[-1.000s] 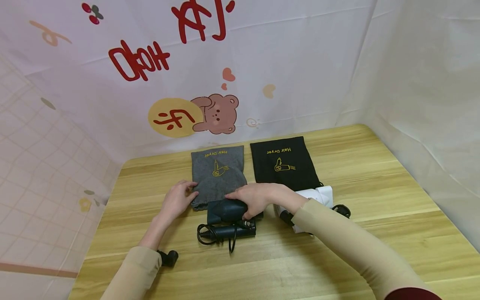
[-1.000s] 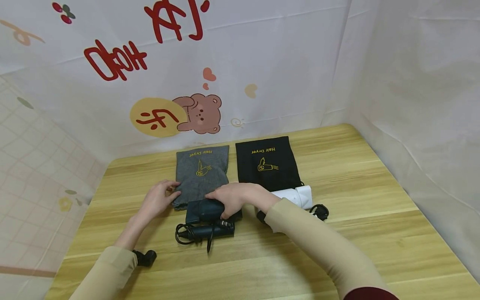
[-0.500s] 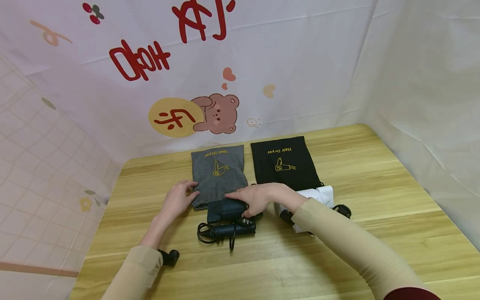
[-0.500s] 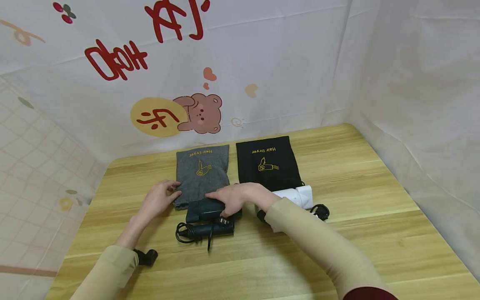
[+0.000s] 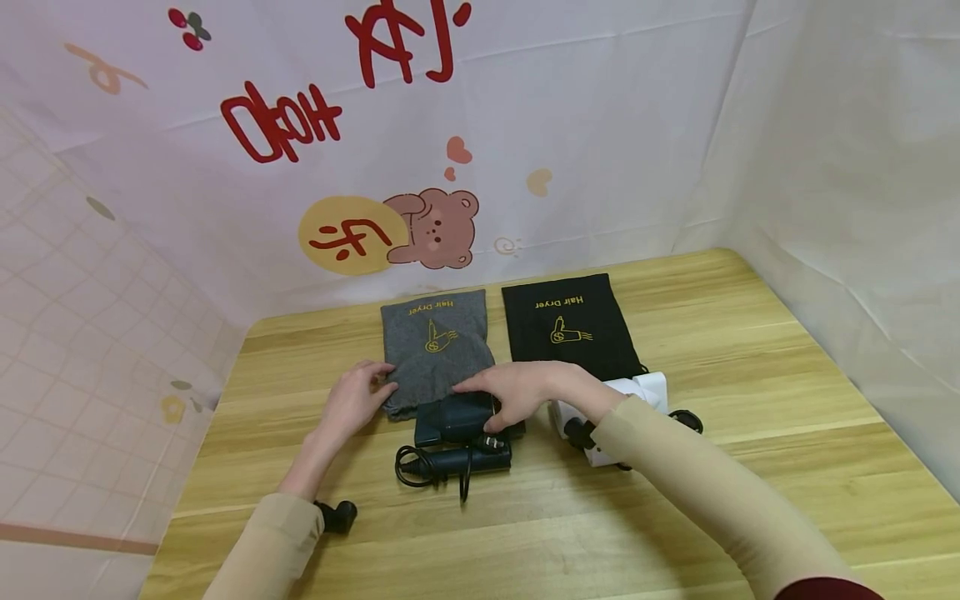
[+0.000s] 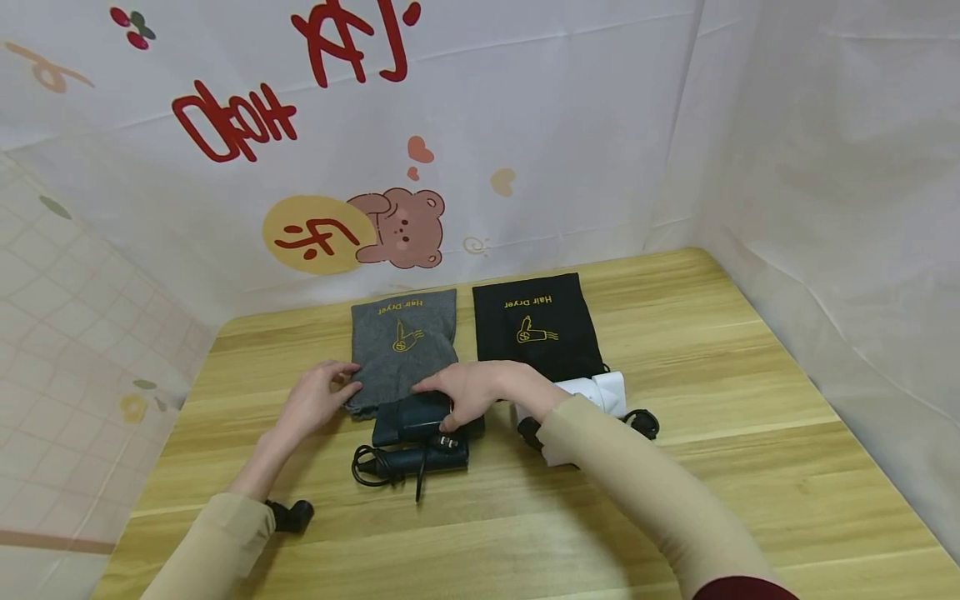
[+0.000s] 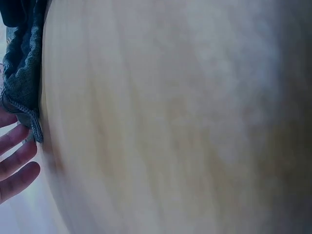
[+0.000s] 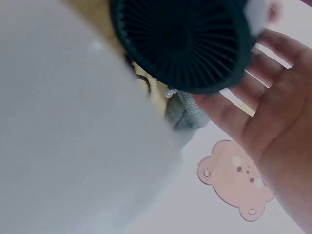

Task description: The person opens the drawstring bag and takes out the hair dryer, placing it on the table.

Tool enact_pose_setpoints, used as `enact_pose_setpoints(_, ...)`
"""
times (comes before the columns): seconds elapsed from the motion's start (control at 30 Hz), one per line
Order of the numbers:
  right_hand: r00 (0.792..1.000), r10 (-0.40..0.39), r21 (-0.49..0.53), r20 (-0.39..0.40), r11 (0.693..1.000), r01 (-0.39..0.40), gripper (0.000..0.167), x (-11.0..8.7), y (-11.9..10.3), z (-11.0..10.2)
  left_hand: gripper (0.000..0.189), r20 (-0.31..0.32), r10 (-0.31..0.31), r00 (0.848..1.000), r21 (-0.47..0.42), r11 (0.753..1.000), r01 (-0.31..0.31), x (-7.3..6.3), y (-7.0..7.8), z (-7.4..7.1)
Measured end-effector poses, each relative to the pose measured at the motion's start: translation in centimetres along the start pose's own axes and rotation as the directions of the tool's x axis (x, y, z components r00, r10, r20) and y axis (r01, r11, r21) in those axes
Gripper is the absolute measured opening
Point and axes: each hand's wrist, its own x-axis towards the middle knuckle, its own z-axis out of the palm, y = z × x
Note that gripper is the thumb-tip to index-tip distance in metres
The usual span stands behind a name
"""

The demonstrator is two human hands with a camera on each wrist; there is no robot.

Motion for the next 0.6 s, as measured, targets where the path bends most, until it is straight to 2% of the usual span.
enact_pose_setpoints(0.13,0.998,-0.012,0.006,-0.069,1.0,0.012,0.069,-1.3,-0.4,-0.7,0.043,-0.033,-0.028,0.999,-0.005,1.0,0.028,-0.2,0.4,-0.6)
enact_pose_setpoints(0.2,0.991,-0.01,-0.005,-0.13,1.0,0.01,0.069,-2.2,-0.5,-1.0,0.048,-0.061,-0.032,0.998,-0.01,0.999,0.031,-0.3,0.7,-1.0)
enact_pose_setpoints(0.3,0.962,0.003,-0.038,-0.273,0.999,-0.014,0.071,-3.9,-0.5,-1.4,0.055,-0.114,-0.025,0.993,-0.02,1.0,0.023,-0.5,1.2,-1.8)
enact_pose_setpoints(0.37,0.92,0.0,-0.082,-0.392,0.996,-0.035,0.072,-5.2,-0.2,-1.5,0.059,-0.144,-0.009,0.99,-0.017,1.0,0.006,-0.9,1.5,-2.3)
enact_pose_setpoints(0.47,0.843,0.007,-0.131,-0.537,0.987,-0.092,0.074,-7.6,0.5,-1.4,0.063,-0.185,0.014,0.983,0.007,1.0,-0.013,-1.6,1.9,-3.2)
enact_pose_setpoints(0.53,0.792,0.004,-0.152,-0.611,0.981,-0.122,0.074,-9.2,1.2,-1.3,0.066,-0.202,0.027,0.979,0.027,0.999,-0.022,-2.1,2.1,-3.7)
enact_pose_setpoints(0.6,0.751,0.015,-0.147,-0.66,0.978,-0.148,0.074,-10.8,2.0,-1.1,0.067,-0.219,0.04,0.975,0.044,0.999,-0.031,-2.8,2.2,-4.3)
